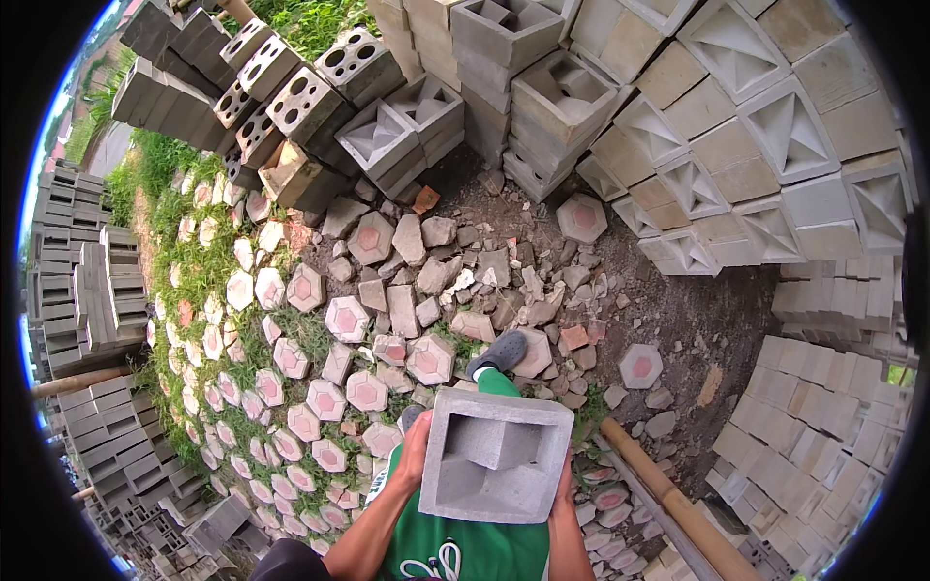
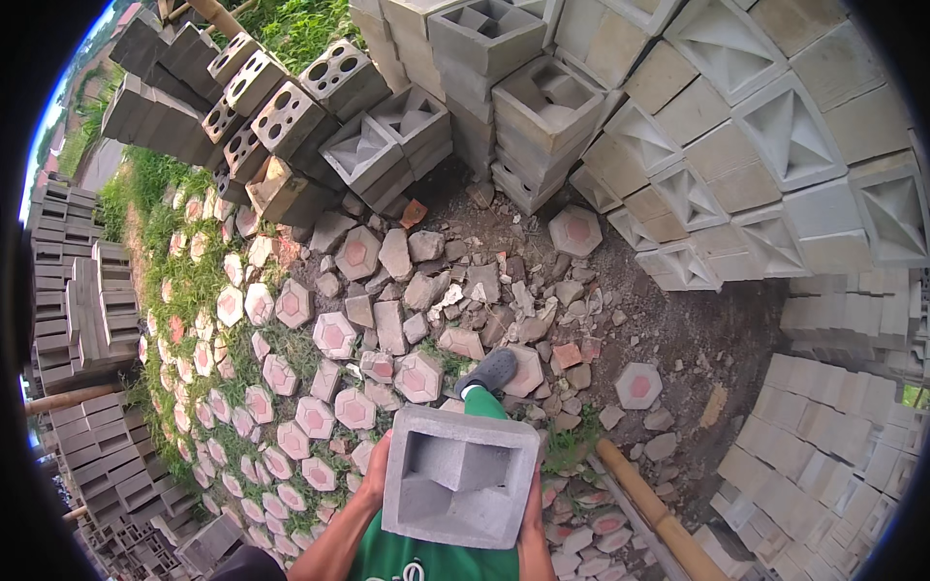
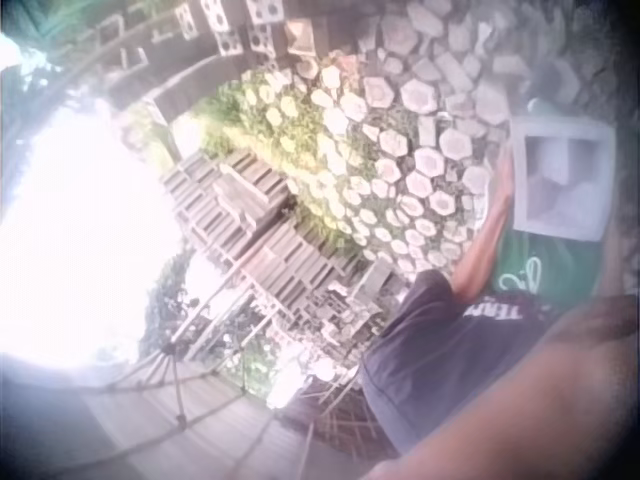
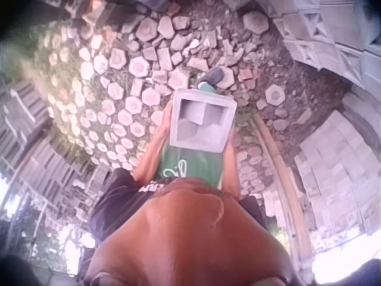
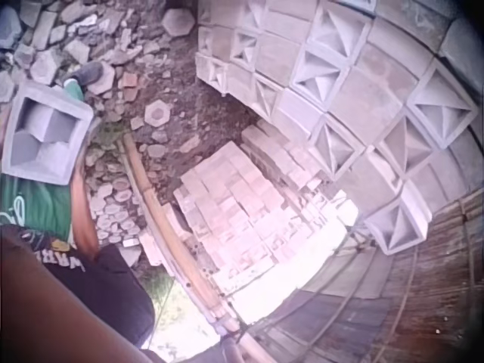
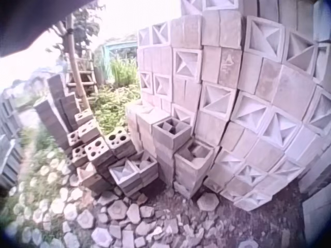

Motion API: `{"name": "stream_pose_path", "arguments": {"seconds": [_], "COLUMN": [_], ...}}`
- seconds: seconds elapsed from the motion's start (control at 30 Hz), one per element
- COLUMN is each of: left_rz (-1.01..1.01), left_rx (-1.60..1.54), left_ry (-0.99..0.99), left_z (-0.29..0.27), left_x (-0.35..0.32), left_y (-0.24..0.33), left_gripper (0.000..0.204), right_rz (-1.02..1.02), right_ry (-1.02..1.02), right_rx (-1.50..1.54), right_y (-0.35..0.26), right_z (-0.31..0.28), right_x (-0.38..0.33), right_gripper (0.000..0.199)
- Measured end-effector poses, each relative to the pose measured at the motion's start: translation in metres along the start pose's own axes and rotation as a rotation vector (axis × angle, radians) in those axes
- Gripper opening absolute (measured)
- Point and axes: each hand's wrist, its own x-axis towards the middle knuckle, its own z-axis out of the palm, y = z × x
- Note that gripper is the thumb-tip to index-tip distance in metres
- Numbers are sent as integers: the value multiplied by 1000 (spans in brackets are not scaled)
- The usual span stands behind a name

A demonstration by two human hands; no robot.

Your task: The person repeatedly picks up hollow concrete blocks from a pile and stacks them onto a growing stack. The person walks between the source pile and the destination stack, handling one block at a time.

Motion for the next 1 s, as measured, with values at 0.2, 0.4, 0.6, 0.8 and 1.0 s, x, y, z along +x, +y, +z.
{"name": "stream_pose_path", "arguments": {"seconds": [0.2, 0.4, 0.6, 0.8, 1.0], "left_rz": [8, 31, 83, 91, 100], "left_rx": [-78, -62, 8, -29, -79], "left_ry": [14, -9, -22, 3, 0], "left_z": [77, 110, 118, 113, 118], "left_x": [26, 37, 60, 125, 206], "left_y": [62, 95, 131, 142, 165], "left_gripper": [49, 53, 54, 55, 56], "right_rz": [-55, -46, -61, -41, -21], "right_ry": [69, 42, 82, 22, 119], "right_rx": [-143, -79, -62, -90, -282], "right_y": [-84, -149, -155, -189, -230], "right_z": [-12, 38, 33, 73, 102], "right_x": [32, 14, 49, 108, 200], "right_gripper": [65, 67, 63, 63, 64]}}
